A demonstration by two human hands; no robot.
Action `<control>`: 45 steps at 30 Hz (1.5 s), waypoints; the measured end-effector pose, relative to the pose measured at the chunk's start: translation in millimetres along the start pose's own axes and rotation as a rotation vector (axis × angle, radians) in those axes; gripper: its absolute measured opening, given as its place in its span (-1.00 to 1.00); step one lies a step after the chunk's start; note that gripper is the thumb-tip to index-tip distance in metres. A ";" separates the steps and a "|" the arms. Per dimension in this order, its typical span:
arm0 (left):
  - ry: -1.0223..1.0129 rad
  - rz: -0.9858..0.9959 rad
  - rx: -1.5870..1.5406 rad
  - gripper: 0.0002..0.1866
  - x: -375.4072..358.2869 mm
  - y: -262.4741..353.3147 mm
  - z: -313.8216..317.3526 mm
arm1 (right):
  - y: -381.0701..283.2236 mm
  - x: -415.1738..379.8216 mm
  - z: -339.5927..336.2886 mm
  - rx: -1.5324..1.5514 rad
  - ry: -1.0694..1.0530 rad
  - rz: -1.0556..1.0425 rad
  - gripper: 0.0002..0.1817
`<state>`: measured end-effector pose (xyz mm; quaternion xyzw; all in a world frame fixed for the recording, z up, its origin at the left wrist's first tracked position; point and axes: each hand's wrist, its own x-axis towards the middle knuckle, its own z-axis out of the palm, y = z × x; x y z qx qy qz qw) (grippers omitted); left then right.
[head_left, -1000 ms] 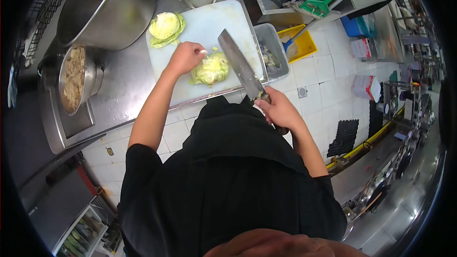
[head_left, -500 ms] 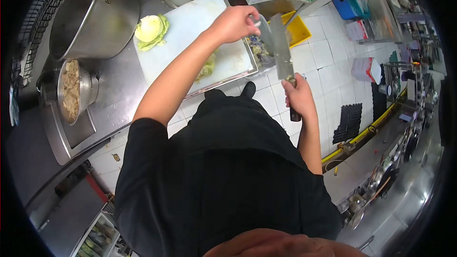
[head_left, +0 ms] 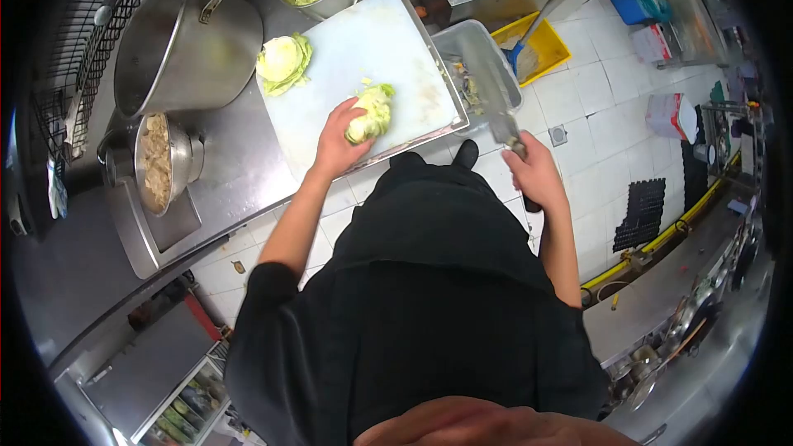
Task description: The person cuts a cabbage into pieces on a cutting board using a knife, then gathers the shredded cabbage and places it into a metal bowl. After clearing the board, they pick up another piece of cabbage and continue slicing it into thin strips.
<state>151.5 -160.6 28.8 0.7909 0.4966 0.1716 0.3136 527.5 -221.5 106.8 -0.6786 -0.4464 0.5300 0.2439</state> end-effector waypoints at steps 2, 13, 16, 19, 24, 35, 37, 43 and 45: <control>0.211 -0.083 -0.157 -0.25 13.9 -9.7 4.3 | -14.0 13.1 11.3 -0.098 -0.084 -0.035 -0.74; -0.011 -0.273 -0.158 -0.46 78.8 -29.8 -33.6 | -43.6 34.9 57.9 -0.529 -0.189 -0.173 -0.67; 0.401 -0.117 0.197 -0.58 62.2 -10.3 -26.3 | -29.4 32.6 69.3 -0.712 -0.152 -0.197 -0.66; 0.494 -0.231 -0.052 -0.65 43.4 3.6 -3.0 | -30.6 19.3 73.8 -0.668 -0.122 -0.292 -0.69; 0.516 -0.083 0.055 -0.81 53.9 23.0 18.8 | -44.6 2.6 87.4 -0.730 -0.175 -0.369 -0.76; 0.620 -0.078 0.045 -0.84 61.2 9.8 40.0 | -22.5 52.6 133.1 -0.570 -0.188 -0.287 -0.72; 0.635 -0.099 0.013 -0.84 59.3 3.8 39.3 | -28.6 48.3 124.0 -0.505 -0.148 -0.294 -0.72; 0.623 0.007 -0.064 -0.77 55.8 -3.9 37.3 | -51.8 35.4 83.8 -0.569 -0.168 -0.322 -0.74; 0.613 0.029 -0.084 -0.73 57.0 -5.0 36.0 | -65.3 29.8 73.5 -0.772 -0.192 -0.433 -0.80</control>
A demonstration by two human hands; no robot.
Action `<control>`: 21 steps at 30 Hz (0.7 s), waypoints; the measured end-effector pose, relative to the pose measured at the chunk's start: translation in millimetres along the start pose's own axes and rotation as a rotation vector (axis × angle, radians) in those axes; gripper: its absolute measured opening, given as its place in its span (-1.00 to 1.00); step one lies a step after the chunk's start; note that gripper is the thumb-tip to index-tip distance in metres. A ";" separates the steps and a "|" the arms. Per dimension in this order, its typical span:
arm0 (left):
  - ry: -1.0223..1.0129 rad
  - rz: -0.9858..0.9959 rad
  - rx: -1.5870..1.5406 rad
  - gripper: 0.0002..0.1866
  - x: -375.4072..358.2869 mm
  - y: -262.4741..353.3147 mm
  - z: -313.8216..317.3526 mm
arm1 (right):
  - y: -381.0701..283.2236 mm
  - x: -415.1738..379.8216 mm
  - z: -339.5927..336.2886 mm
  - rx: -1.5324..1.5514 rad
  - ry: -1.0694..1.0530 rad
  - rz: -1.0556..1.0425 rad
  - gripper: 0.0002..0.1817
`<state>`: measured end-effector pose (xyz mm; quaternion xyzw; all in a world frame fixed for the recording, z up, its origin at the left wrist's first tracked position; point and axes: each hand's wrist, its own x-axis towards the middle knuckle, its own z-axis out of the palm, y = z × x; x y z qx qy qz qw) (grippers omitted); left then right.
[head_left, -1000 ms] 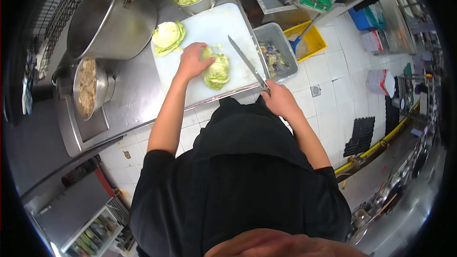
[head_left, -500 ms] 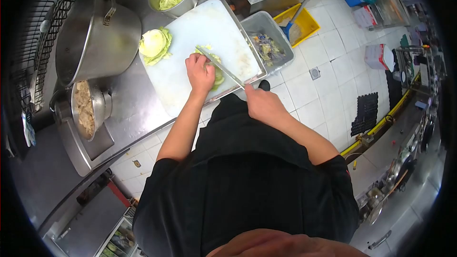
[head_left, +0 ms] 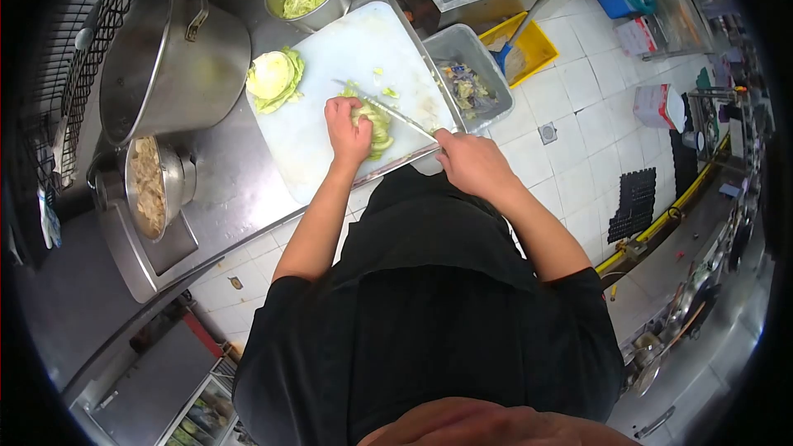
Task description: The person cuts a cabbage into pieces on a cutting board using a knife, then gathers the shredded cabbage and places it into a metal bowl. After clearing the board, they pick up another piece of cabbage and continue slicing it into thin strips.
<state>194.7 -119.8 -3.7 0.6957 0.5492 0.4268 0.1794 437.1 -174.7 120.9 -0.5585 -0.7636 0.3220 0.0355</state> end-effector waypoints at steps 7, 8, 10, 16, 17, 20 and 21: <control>0.042 0.044 -0.028 -0.74 -0.6 -2.9 0.4 | -13.7 -8.5 -21.4 -0.158 -0.018 -0.096 -0.83; 0.028 0.031 -0.003 -0.75 -1.8 -2.0 -0.3 | -15.1 -5.1 -18.8 -0.160 -0.043 -0.085 -0.83; 0.017 0.017 0.023 -0.76 -2.8 -2.9 -0.2 | -18.1 2.8 -14.4 -0.166 -0.068 -0.077 -0.83; 0.051 0.086 -0.001 -0.78 -2.6 -5.9 0.6 | -4.1 27.0 1.8 -0.151 -0.096 0.021 -0.83; 0.047 0.079 0.014 -0.77 -2.7 -5.2 0.7 | 8.0 27.9 6.1 -0.046 -0.102 0.039 -0.80; 0.034 0.061 0.048 -0.73 1.1 -4.0 -3.6 | 31.4 21.9 11.1 0.181 -0.137 0.116 -0.71; 0.010 0.059 0.058 -0.71 2.1 -4.2 -4.5 | 33.6 14.9 11.0 0.190 -0.077 0.152 -0.71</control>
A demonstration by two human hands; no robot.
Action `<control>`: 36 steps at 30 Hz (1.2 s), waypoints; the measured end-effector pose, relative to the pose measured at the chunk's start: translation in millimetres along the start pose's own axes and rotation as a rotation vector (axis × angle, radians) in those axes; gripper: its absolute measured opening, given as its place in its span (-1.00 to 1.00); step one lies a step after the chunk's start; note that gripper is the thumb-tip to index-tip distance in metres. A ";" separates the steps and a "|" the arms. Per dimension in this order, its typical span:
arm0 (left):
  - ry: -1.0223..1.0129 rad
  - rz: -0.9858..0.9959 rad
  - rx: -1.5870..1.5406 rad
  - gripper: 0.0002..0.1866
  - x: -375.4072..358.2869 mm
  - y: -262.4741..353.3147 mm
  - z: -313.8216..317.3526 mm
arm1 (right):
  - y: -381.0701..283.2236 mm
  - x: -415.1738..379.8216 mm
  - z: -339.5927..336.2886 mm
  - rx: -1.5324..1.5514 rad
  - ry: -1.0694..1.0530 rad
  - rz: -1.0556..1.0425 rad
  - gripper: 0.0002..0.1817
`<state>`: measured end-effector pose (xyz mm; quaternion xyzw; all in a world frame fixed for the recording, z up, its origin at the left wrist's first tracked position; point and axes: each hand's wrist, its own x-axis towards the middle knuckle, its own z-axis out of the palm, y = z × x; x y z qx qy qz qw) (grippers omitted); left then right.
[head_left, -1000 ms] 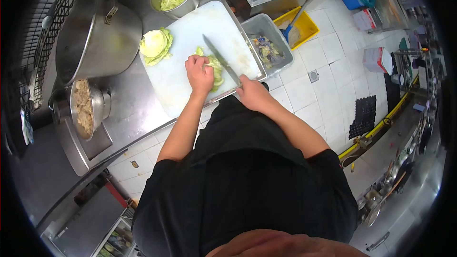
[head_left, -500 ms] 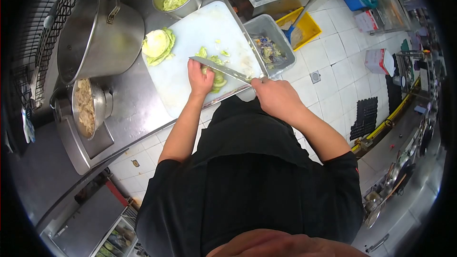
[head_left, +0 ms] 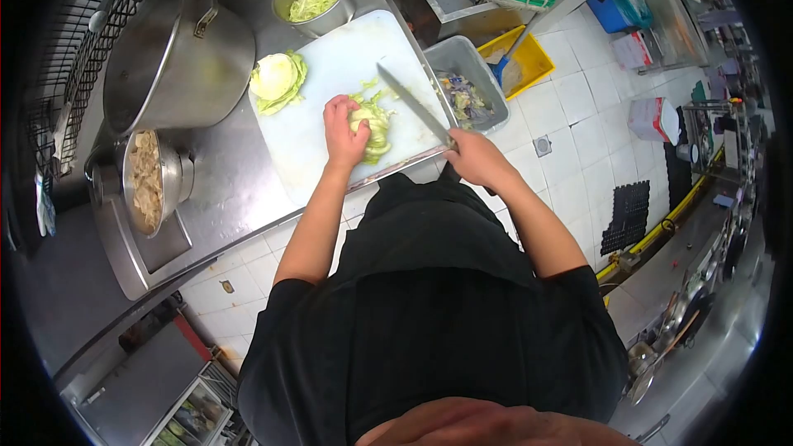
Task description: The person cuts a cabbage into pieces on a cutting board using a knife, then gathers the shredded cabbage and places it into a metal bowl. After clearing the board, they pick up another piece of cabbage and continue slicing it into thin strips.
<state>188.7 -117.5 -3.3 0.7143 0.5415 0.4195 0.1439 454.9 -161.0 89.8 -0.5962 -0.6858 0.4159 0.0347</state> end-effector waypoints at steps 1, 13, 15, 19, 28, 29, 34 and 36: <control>-0.004 0.000 0.001 -0.71 0.9 -2.4 -1.0 | 1.1 -5.0 1.1 0.019 0.063 0.035 -0.71; -0.224 -0.188 -0.331 -0.69 -4.8 -21.4 -2.4 | -5.1 -15.2 21.2 0.016 0.009 0.037 -0.72; -0.128 -0.256 -0.297 -0.70 -8.5 -17.2 3.8 | -5.3 -19.5 16.8 0.025 0.035 0.106 -0.71; 0.012 -0.234 -0.189 -0.73 -21.5 -3.1 14.9 | -0.9 -19.5 25.5 0.086 0.038 0.048 -0.71; -0.054 -0.315 -0.042 -0.62 -25.3 36.1 -10.5 | -23.1 -34.6 19.3 -0.108 0.081 -0.072 -0.76; -0.125 -0.245 0.000 -0.63 -25.1 38.6 -17.0 | -25.7 -41.2 18.7 -0.121 0.095 -0.111 -0.76; -0.280 -0.191 0.115 -0.67 -13.4 48.3 -28.7 | -41.1 -56.0 11.6 -0.258 0.046 -0.112 -0.74; -0.369 -0.192 0.159 -0.67 -9.9 50.0 -31.1 | -41.4 -57.9 11.5 -0.292 0.036 -0.108 -0.73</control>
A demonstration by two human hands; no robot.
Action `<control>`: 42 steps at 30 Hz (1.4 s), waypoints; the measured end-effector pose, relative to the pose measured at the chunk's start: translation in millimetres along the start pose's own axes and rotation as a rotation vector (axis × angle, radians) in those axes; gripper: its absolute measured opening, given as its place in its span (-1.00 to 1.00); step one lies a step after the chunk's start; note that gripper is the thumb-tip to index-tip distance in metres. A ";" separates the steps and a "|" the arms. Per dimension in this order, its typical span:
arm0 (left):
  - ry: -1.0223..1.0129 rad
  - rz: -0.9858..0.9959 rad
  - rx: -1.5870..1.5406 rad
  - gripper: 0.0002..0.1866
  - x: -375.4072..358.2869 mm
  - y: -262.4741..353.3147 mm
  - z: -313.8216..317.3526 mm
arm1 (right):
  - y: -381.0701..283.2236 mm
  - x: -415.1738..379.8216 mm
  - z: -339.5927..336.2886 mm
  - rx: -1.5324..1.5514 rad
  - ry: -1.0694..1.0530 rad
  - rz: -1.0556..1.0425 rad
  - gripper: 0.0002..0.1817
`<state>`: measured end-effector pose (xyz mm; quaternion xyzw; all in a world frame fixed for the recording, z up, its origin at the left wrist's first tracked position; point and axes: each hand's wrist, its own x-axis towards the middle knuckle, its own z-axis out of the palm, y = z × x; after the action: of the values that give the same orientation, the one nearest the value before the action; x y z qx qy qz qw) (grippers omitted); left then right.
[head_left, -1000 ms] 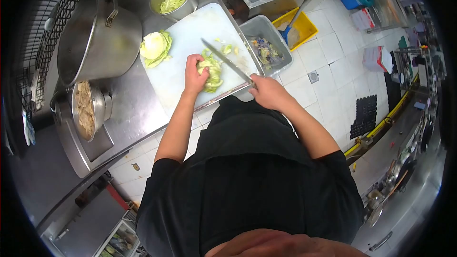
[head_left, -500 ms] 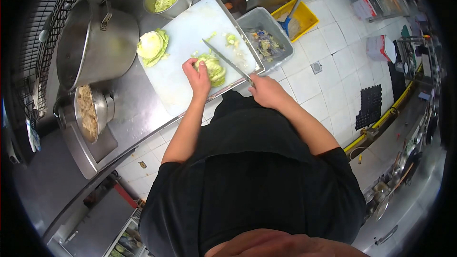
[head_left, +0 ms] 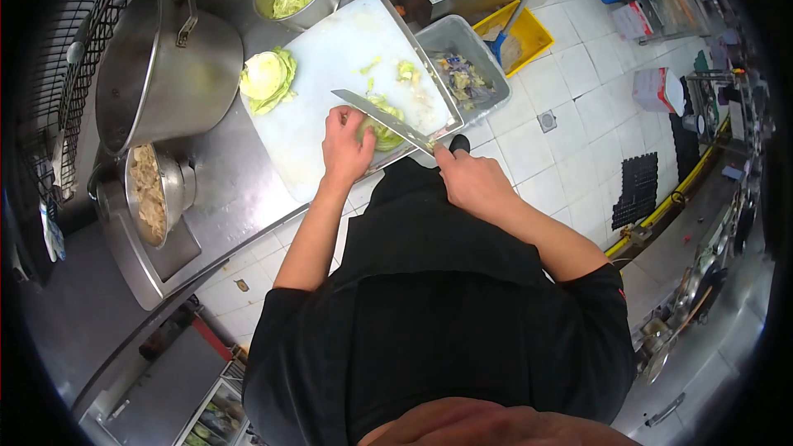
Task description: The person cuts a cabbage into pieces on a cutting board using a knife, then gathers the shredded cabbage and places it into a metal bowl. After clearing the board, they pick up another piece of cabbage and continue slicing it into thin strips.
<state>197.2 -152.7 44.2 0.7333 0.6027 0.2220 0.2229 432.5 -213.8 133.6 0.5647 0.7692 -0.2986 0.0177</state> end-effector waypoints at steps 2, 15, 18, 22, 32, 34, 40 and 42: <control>-0.003 0.009 -0.008 -0.66 -0.1 -4.3 0.8 | 1.6 -0.1 3.2 0.005 -0.021 0.003 -0.65; 0.042 -0.134 -0.063 -0.53 -2.7 15.5 7.9 | 21.0 33.0 4.7 0.193 0.118 0.073 -0.71; -0.050 -0.227 -0.014 -0.53 3.3 33.7 3.4 | 18.5 17.5 11.3 0.169 0.157 0.041 -0.64; -0.109 -0.207 0.058 -0.55 11.2 42.4 2.8 | 7.1 3.2 17.0 0.134 0.082 0.090 -0.59; -0.121 -0.312 0.029 -0.56 20.7 45.5 6.6 | -4.6 16.7 27.9 0.101 -0.004 0.150 -0.50; -0.114 -0.311 0.026 -0.56 19.9 45.4 6.2 | -6.0 29.2 30.3 0.067 0.057 0.137 -0.49; -0.141 -0.324 0.020 -0.57 20.3 46.3 4.3 | 18.1 74.7 30.4 0.132 0.064 0.110 -0.54; -0.137 -0.292 0.028 -0.57 19.9 41.9 4.5 | 31.3 83.6 21.5 0.250 0.091 0.120 -0.58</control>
<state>236.3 -140.7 66.7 0.6543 0.6894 0.1280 0.2832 423.2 -146.6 71.7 0.6205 0.6907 -0.3647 -0.0698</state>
